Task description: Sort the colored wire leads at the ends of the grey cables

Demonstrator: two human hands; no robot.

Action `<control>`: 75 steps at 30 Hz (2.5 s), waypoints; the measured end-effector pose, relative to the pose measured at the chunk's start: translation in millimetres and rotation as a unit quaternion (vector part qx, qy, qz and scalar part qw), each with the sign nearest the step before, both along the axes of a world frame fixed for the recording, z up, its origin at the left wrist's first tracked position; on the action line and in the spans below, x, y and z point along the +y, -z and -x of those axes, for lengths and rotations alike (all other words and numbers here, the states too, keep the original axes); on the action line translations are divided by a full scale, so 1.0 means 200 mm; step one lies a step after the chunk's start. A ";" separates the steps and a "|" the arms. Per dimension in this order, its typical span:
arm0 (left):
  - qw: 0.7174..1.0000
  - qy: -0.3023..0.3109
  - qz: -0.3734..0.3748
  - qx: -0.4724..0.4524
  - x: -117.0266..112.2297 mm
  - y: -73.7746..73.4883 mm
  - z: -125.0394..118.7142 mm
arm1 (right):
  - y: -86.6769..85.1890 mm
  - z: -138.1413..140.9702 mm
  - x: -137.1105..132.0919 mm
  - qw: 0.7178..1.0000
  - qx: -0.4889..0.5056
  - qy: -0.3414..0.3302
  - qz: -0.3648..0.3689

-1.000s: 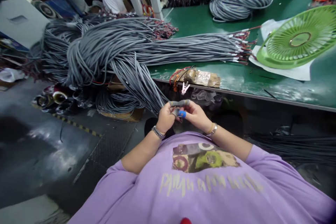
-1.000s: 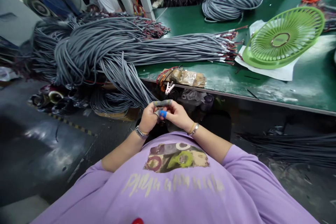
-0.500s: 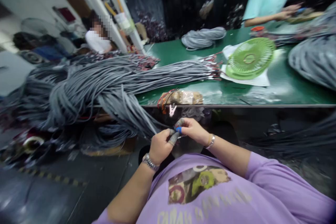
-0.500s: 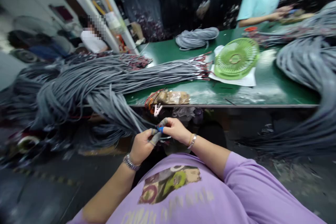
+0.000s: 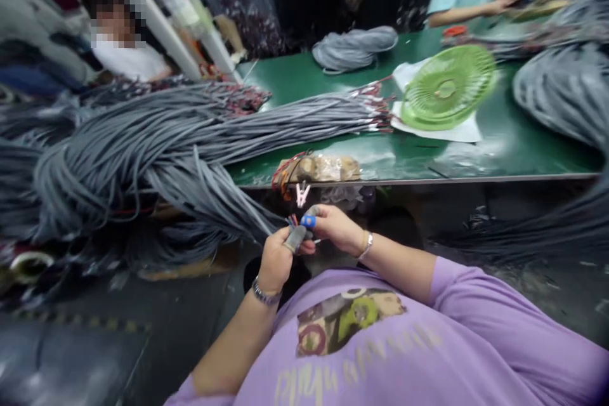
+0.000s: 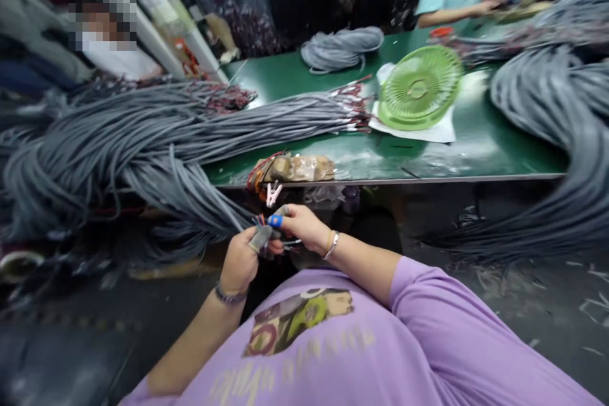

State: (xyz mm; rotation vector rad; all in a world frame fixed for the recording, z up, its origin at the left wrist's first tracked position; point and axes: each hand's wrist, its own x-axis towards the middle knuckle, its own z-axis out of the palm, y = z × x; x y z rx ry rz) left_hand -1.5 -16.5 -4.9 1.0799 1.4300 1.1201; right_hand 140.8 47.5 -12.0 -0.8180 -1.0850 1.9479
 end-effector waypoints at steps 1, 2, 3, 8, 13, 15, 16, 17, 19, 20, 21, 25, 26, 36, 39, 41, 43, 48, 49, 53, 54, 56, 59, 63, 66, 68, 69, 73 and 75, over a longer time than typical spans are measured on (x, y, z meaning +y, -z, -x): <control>1.000 -0.007 -0.004 -0.020 0.00 0.01 -0.01 | 0.01 0.01 0.00 1.000 0.000 0.006 -0.003; 0.999 -0.014 -0.012 -0.038 0.00 0.03 -0.01 | 0.02 0.02 0.00 1.000 -0.003 0.003 -0.006; 0.998 -0.026 -0.016 -0.051 0.00 0.04 -0.01 | 0.02 0.03 0.01 1.000 -0.008 0.007 -0.008; 0.992 -0.065 -0.013 -0.104 -0.01 0.08 -0.01 | 0.02 0.06 0.02 0.999 -0.035 0.004 -0.032; 0.992 -0.078 -0.027 -0.095 -0.01 0.10 0.01 | 0.03 0.06 0.03 0.997 -0.045 -0.006 -0.057; 0.994 -0.071 -0.027 -0.083 -0.01 0.11 0.02 | 0.03 0.06 0.03 0.998 -0.043 -0.020 -0.052; 0.995 -0.064 -0.025 -0.077 -0.01 0.11 0.02 | 0.03 0.06 0.03 0.997 -0.043 -0.028 -0.051; 0.996 -0.054 -0.022 -0.072 -0.01 0.11 0.02 | 0.03 0.06 0.03 0.997 -0.043 -0.035 -0.050; 0.997 -0.033 -0.018 -0.064 -0.01 0.12 0.02 | 0.02 0.06 0.03 0.997 -0.043 -0.051 -0.045; 0.998 -0.025 -0.016 -0.061 -0.01 0.12 0.03 | 0.02 0.06 0.04 0.997 -0.042 -0.059 -0.038; 0.998 -0.019 -0.015 -0.058 -0.01 0.12 0.03 | 0.01 0.06 0.04 0.997 -0.039 -0.065 -0.028; 0.999 -0.005 -0.010 -0.040 0.00 0.12 0.02 | 0.00 0.07 0.05 0.997 -0.025 -0.071 0.002; 0.999 -0.004 -0.010 -0.035 0.00 0.11 0.02 | 0.00 0.07 0.05 0.997 -0.020 -0.069 0.003; 0.999 -0.017 -0.031 -0.026 0.01 0.10 0.02 | 0.02 0.08 0.01 1.000 -0.026 -0.002 0.000; 0.999 -0.017 -0.030 -0.031 0.01 0.12 0.02 | 0.03 0.08 0.01 1.000 -0.026 0.012 -0.001; 0.999 -0.020 -0.030 -0.033 0.01 0.12 0.01 | 0.03 0.08 0.00 1.000 -0.022 0.016 -0.004; 0.999 -0.027 -0.030 -0.036 0.01 0.11 0.01 | 0.04 0.08 0.00 1.000 -0.019 0.020 -0.010; 0.999 -0.031 -0.029 -0.027 0.00 0.11 0.01 | 0.07 0.07 0.01 0.999 -0.023 0.025 -0.009; 0.999 -0.030 -0.030 -0.025 0.00 0.11 0.01 | 0.07 0.06 0.01 1.000 -0.020 0.017 -0.001; 0.999 -0.017 -0.029 -0.030 0.00 0.13 0.03 | 0.04 0.05 0.01 0.999 0.001 -0.025 0.037; 0.999 -0.010 -0.027 -0.032 0.00 0.13 0.03 | 0.03 0.05 0.01 0.999 0.004 -0.029 0.039; 0.999 0.006 -0.020 -0.033 0.00 0.13 0.04 | 0.01 0.06 0.02 0.999 0.009 -0.031 0.034; 0.999 0.019 -0.014 -0.026 -0.01 0.12 0.04 | 0.00 0.07 0.03 0.999 0.018 -0.034 0.036; 0.999 0.025 -0.016 -0.020 -0.01 0.12 0.04 | 0.01 0.08 0.03 0.998 0.018 -0.025 0.049; 0.999 0.028 -0.021 -0.015 -0.01 0.13 0.04 | 0.02 0.09 0.02 0.999 0.015 -0.008 0.052; 0.999 0.018 -0.028 -0.010 -0.02 0.14 0.04 | 0.02 0.10 0.02 0.998 0.021 0.008 0.053; 0.999 0.013 -0.031 -0.008 -0.02 0.14 0.04 | 0.02 0.10 0.01 0.998 0.025 0.015 0.056; 0.999 -0.006 -0.042 -0.009 -0.02 0.15 0.04 | 0.02 0.10 0.01 0.997 0.036 0.021 0.066; 0.999 -0.012 -0.044 -0.022 -0.02 0.15 0.04 | 0.03 0.10 0.01 0.996 0.039 0.010 0.073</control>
